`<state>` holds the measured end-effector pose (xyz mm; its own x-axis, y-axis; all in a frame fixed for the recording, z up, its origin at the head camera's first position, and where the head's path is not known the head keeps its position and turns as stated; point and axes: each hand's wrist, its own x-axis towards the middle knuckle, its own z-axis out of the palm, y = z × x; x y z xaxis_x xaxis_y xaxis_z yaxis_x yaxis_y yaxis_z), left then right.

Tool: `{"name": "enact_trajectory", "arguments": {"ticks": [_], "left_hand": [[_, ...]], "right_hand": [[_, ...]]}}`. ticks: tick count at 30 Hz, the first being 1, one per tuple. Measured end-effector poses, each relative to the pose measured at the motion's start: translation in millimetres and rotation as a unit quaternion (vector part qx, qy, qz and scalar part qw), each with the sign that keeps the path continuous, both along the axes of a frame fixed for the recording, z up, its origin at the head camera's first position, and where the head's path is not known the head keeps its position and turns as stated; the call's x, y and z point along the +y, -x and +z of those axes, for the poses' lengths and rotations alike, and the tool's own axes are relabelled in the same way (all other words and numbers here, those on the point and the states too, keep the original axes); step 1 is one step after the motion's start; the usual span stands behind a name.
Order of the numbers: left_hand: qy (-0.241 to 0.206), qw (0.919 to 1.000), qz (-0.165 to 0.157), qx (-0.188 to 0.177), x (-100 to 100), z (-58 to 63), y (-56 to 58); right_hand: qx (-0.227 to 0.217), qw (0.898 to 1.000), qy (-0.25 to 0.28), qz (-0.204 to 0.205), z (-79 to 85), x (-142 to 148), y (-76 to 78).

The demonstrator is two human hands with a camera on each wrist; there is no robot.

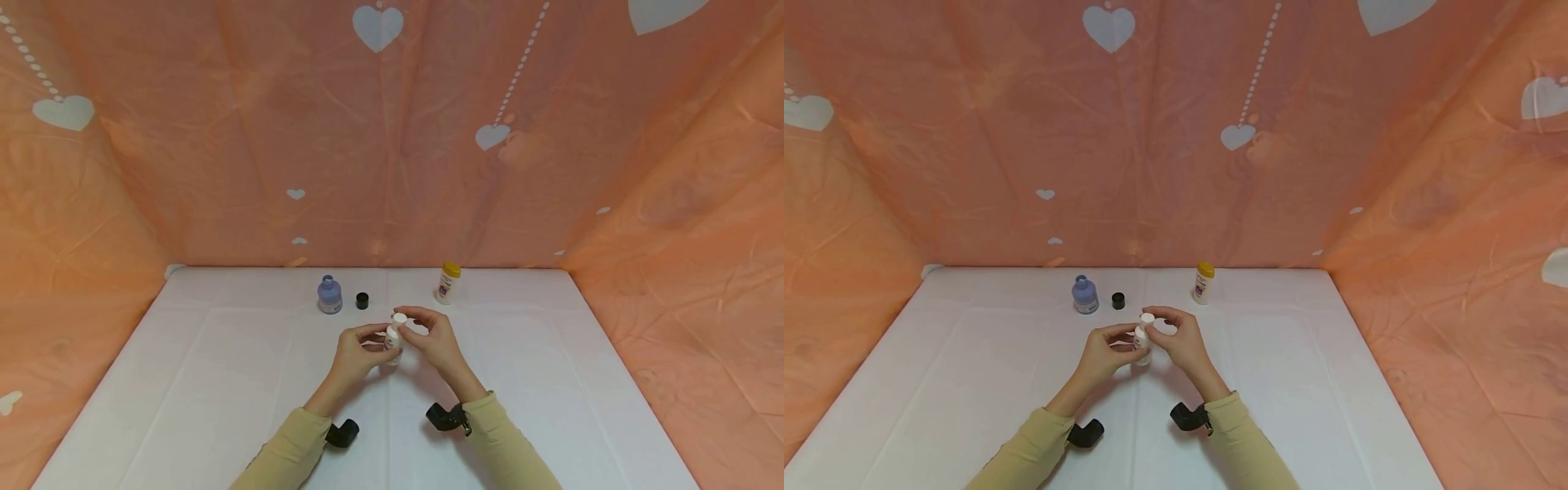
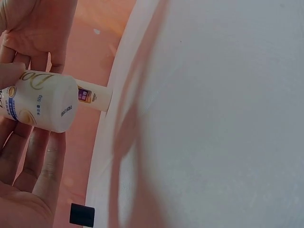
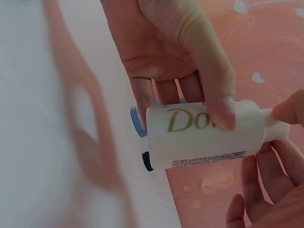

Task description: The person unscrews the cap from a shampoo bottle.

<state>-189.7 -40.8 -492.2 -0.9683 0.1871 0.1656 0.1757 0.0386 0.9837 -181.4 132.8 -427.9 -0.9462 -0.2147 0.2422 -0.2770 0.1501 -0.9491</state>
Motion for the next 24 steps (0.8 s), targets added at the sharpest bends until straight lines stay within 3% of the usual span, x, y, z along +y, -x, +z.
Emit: {"name": "enact_trajectory", "arguments": {"ticks": [5, 14, 21, 24], "left_hand": [[-0.005, 0.9999, -0.002, 0.014, 0.8, -0.1, 1.2], [0.005, 0.9998, 0.007, 0.019, 4.7, 2.6, -0.7], [0.003, 0.9996, 0.008, 0.027, 5.8, 29.9, -14.8], [0.008, 0.9997, 0.007, 0.020, 5.7, 32.1, -16.7]], "right_hand": [[0.003, 1.000, 0.027, -0.002, -2.2, -1.5, 0.5], [-0.008, 0.996, 0.070, -0.063, -5.4, -10.7, 0.0], [-0.013, 0.993, 0.073, -0.087, -5.1, -14.1, -1.2], [-0.017, 0.993, 0.059, -0.098, -5.3, -13.7, -2.1]]}}
